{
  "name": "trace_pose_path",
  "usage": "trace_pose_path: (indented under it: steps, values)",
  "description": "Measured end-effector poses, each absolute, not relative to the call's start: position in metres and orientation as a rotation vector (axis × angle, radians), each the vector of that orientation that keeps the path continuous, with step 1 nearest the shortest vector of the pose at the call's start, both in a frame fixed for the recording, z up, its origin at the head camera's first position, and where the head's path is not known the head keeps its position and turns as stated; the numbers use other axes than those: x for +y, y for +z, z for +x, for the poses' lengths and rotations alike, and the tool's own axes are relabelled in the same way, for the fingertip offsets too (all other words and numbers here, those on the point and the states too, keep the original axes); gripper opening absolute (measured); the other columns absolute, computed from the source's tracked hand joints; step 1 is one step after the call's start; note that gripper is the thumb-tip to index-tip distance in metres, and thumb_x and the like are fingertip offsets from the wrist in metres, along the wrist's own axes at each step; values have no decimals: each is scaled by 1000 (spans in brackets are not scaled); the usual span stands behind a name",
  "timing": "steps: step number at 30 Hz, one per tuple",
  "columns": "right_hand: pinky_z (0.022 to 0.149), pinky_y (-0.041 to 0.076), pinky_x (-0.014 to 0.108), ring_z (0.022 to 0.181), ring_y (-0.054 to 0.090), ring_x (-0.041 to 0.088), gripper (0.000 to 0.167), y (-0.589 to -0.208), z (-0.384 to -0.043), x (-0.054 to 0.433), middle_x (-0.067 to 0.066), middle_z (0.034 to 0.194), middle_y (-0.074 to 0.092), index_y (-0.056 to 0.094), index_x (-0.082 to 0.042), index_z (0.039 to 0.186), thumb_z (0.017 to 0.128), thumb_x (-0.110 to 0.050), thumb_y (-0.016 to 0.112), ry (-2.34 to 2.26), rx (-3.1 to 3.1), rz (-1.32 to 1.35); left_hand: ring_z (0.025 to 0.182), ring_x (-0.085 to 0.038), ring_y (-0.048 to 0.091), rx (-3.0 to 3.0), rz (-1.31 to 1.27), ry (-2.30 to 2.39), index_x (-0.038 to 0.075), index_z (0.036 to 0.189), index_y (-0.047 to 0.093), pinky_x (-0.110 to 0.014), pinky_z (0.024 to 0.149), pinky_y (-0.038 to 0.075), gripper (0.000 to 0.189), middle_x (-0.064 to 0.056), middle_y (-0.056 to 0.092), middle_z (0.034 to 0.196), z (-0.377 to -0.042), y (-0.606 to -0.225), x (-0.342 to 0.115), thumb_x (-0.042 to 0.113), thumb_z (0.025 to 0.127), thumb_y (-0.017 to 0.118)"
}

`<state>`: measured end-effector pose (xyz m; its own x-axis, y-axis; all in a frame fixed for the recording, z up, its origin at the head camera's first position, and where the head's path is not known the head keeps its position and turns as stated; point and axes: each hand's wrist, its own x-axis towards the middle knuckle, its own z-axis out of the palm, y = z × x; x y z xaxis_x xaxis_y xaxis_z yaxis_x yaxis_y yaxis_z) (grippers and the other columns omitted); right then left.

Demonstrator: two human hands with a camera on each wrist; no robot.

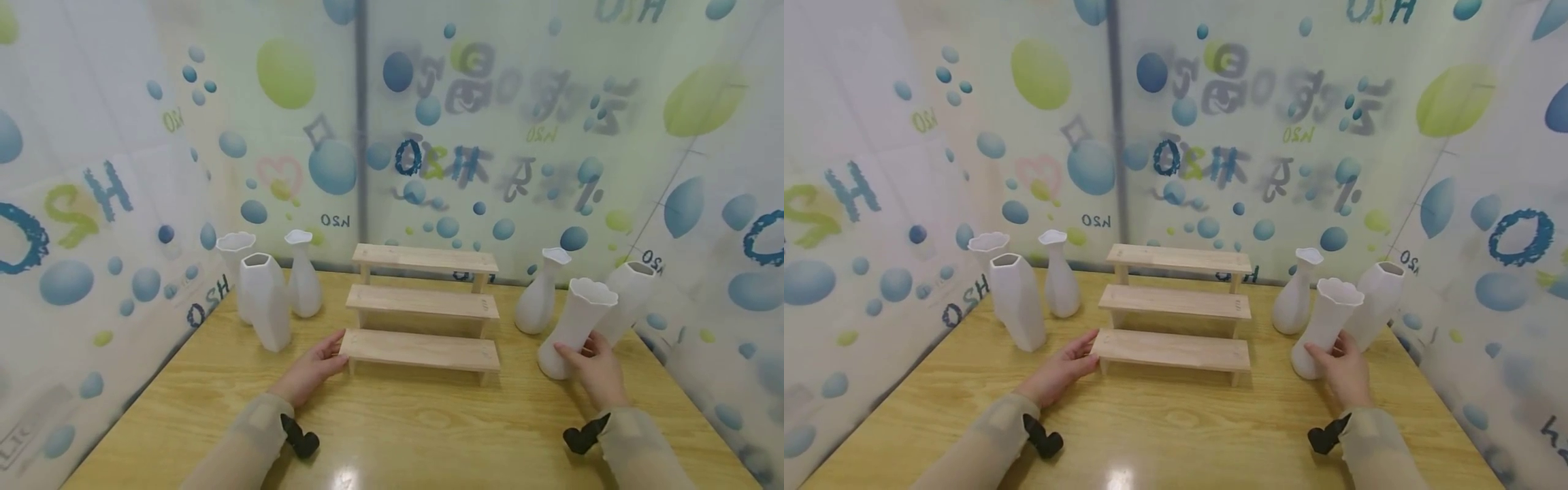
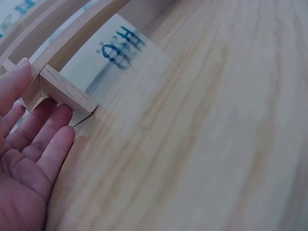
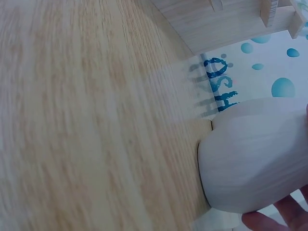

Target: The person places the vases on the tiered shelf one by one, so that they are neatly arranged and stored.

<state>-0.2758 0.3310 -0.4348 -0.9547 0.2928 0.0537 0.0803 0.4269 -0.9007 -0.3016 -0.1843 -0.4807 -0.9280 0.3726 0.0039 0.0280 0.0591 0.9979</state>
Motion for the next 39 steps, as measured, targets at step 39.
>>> trace_pose_path:
  steps: [39]
  values:
    - [99,37,61,128,34,46,91,-421,-264,317,29,145,31,20,-2,150,88,-51,64,1570,-2502,-263,127,-25,45,2065,385,1962,11,154,19,-37,105,36,72,-20,43,142,-303,-483,-185,22,96,60]
